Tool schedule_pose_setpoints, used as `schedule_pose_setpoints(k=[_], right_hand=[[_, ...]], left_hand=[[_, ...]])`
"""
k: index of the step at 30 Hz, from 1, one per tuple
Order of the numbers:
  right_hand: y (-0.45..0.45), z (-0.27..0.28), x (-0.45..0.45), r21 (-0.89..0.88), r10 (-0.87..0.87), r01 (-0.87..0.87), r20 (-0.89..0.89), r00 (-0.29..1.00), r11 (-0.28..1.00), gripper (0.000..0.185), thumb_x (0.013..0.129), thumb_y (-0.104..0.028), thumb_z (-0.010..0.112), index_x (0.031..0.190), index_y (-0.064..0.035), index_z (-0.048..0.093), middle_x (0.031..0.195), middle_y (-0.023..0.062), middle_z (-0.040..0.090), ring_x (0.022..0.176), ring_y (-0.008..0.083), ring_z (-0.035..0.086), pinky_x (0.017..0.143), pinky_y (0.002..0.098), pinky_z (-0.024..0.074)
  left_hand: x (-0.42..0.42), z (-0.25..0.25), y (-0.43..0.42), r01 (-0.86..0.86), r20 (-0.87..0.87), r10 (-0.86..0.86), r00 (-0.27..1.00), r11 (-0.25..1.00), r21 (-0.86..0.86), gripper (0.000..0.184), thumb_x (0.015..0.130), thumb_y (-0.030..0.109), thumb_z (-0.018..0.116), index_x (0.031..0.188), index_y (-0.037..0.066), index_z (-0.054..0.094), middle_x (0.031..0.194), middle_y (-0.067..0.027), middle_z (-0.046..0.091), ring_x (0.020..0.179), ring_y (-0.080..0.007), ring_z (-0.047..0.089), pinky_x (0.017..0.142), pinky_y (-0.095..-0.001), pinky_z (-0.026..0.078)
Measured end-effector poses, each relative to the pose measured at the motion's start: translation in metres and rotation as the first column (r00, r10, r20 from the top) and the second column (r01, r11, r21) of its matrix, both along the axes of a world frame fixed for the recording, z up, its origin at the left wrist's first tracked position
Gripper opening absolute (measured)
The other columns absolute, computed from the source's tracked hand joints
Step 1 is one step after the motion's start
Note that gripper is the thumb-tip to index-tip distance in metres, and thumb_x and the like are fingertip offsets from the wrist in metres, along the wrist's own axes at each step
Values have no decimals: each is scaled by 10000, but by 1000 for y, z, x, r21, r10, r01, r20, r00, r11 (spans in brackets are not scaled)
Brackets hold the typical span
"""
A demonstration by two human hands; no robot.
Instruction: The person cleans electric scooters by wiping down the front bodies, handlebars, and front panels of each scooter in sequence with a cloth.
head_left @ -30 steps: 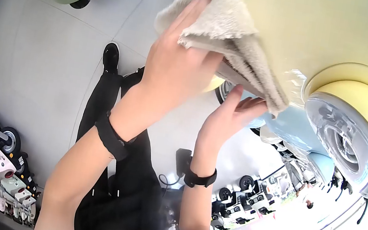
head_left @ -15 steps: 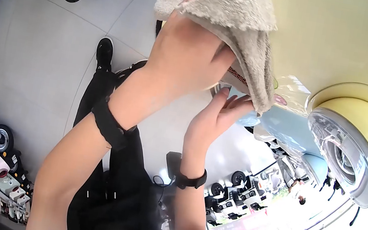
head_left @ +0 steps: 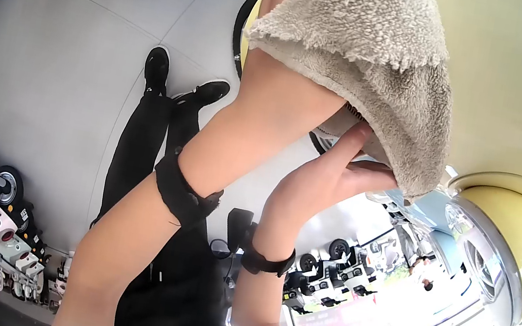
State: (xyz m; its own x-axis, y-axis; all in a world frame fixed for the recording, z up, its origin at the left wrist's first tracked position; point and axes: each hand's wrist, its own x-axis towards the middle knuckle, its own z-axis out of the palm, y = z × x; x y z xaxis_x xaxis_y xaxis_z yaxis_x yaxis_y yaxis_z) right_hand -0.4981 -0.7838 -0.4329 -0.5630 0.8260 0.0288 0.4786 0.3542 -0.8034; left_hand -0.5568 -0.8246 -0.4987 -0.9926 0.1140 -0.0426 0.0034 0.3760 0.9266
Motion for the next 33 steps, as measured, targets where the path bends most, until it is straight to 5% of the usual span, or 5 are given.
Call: schedule_pose_setpoints(k=[11,19,21,29,33], right_hand=[[39,0,33,-226,-233,186,-201,952,956,408,1051,-152,591,1374,67,473,1358,160,578,1225,228,576,1085,373,446],[57,-55,172,-499,53,59,207,977,864,311,1013,-170,635,1228,50,588,1115,117,657,1031,191,602,950,327,467],[90,-52,214,-387,158,21,425,891,922,285,999,-169,643,1184,46,614,1042,110,654,941,180,580,890,326,469],[178,-161,165,-260,213,-130,326,921,957,271,1004,-167,646,1146,59,598,986,61,638,892,127,562,823,275,471],[161,-203,112,-177,243,-241,-10,970,954,361,1048,-127,508,1329,99,504,1350,219,569,1196,309,570,1042,410,440]], left_hand=[[112,8,-14,116,190,-128,973,991,72,481,836,90,764,1294,45,623,1233,-155,683,1180,-320,650,990,-370,521],[203,-21,-42,-137,329,165,930,985,-109,382,845,94,748,1215,41,666,1133,-147,666,1047,-362,649,921,-422,524],[219,-31,-32,175,528,22,849,931,-321,343,933,68,676,1262,-10,623,1202,-139,624,1110,-299,616,931,-385,508],[172,-104,69,-298,269,335,903,940,-169,288,895,96,618,1166,2,642,1091,-174,604,1061,-401,566,919,-472,498],[171,-136,88,-409,-17,418,908,879,-243,354,877,89,631,1219,-1,626,1123,-227,594,1014,-430,589,917,-456,494]])
